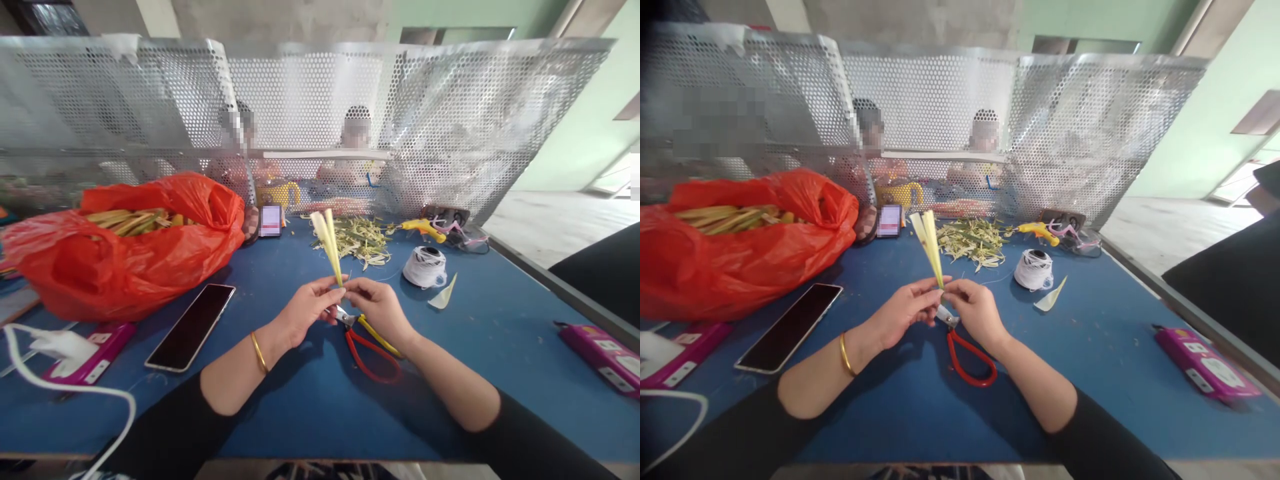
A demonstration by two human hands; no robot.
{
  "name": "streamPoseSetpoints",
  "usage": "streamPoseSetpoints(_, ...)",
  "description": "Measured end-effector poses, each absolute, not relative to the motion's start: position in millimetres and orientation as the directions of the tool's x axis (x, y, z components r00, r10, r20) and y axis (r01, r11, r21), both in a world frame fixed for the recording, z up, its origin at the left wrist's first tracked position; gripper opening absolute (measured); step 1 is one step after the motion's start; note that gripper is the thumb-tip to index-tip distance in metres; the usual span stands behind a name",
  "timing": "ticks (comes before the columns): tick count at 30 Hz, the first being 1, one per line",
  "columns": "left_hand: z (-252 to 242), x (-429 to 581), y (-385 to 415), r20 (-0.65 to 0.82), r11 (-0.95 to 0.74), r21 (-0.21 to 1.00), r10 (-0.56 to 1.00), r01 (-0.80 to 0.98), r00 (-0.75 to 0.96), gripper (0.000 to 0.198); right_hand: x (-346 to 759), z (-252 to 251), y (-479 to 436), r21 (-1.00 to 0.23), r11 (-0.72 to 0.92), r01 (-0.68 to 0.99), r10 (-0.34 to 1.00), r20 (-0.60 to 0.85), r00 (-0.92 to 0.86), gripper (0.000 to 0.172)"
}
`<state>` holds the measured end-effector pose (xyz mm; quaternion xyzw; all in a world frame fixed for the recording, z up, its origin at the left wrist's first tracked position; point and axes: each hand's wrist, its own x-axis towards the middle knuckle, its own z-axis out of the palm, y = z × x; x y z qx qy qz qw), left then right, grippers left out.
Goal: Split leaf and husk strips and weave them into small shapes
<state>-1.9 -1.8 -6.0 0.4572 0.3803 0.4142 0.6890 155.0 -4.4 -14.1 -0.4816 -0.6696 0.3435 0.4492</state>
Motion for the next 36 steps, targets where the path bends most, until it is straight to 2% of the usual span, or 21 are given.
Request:
streamPoseSetpoints(4, -11.4, 2.0, -1.5, -0.061, 0.088, 0.986, 0.980, -0.141, 0.190, 0.030, 144.5, -20.1, -13.0, -0.884, 0.286, 0.371, 0.955, 0.229, -0.190, 0.011)
streamPoseSetpoints(8, -11.5, 1.2, 0.6, -0.050, 0.060, 0.995, 0.991, -0.081, 0.124, 0.032, 149.6, -18.4, -11.6, -0.873, 0.263, 0.411, 0.964, 0.253, -0.080, 0.012)
streamPoseSetpoints(12, -11.5, 2.3, -2.1, -0.044, 0.038, 0.999, 0.977, 0.031, 0.208, 0.032, 156.6, -9.7, -6.3, -0.970, 0.158, 0.184, 0.987, 0.163, 0.010, 0.023)
streamPoseSetpoints(14, -13.1, 4.0, -4.3, -0.069, 0.050, 0.996, 0.959, 0.074, 0.276, 0.031, 157.5, -6.0, -5.8, -0.991, 0.107, 0.086, 0.994, 0.105, -0.027, 0.025)
streamPoseSetpoints(17, -15.1, 5.9, -6.3, -0.101, 0.067, 0.992, 0.931, 0.110, 0.350, 0.030, 156.6, -3.7, -7.6, -0.997, 0.077, 0.033, 0.993, 0.073, -0.097, 0.025)
streamPoseSetpoints(21, -12.9, 5.7, -6.5, -0.151, 0.142, 0.989, 0.922, 0.050, 0.357, 0.021, 156.6, -5.1, -8.5, -0.990, 0.126, 0.055, 0.991, 0.123, -0.056, 0.025)
streamPoseSetpoints(24, -10.3, 5.1, -6.5, -0.265, 0.305, 0.952, 0.876, -0.037, 0.404, 0.018, 157.8, -7.5, -7.3, -0.979, 0.182, 0.093, 0.983, 0.184, 0.009, 0.023)
streamPoseSetpoints(28, -10.5, 5.8, -7.6, -0.357, 0.490, 0.860, 0.777, -0.142, 0.519, 0.015, 157.2, -10.7, -8.0, -0.975, 0.202, 0.089, 0.979, 0.202, -0.018, 0.022)
streamPoseSetpoints(36, -9.6, 4.0, -5.6, -0.358, 0.502, 0.850, 0.773, -0.161, 0.524, 0.020, 156.6, -7.2, -10.5, -0.974, 0.214, 0.072, 0.972, 0.205, -0.115, 0.020)
